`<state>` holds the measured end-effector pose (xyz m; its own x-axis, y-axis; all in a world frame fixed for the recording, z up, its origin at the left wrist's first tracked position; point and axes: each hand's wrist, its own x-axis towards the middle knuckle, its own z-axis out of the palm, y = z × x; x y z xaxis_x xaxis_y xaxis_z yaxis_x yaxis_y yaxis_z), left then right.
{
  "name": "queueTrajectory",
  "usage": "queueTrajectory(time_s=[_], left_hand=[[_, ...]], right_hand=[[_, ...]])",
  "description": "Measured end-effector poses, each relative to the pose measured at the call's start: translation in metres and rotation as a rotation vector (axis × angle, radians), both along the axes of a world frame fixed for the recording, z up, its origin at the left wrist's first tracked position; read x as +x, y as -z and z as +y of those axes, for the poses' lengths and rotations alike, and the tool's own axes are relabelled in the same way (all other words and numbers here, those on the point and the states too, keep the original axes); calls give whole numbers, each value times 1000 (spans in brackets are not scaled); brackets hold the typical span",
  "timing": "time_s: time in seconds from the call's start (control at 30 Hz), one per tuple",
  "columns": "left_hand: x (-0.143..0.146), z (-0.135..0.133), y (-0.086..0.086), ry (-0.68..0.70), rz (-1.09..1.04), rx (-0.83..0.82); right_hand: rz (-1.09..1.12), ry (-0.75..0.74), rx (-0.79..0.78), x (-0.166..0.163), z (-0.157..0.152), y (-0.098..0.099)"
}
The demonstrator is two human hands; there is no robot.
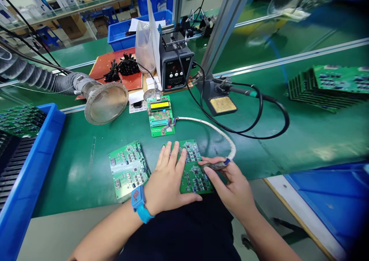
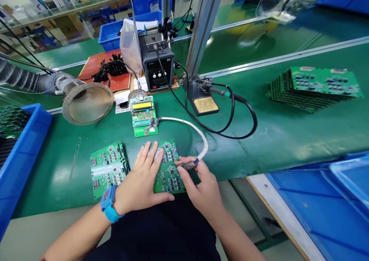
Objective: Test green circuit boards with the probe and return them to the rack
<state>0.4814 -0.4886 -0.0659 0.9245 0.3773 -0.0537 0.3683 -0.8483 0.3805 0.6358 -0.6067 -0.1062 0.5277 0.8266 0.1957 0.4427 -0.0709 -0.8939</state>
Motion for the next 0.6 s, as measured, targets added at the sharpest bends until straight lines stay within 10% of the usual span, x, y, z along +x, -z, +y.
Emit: queueTrajectory(time_s=[0.6], left_hand=[[5, 5, -10, -30, 101, -15]], right_hand=[[-54, 0, 7, 1, 2, -2]])
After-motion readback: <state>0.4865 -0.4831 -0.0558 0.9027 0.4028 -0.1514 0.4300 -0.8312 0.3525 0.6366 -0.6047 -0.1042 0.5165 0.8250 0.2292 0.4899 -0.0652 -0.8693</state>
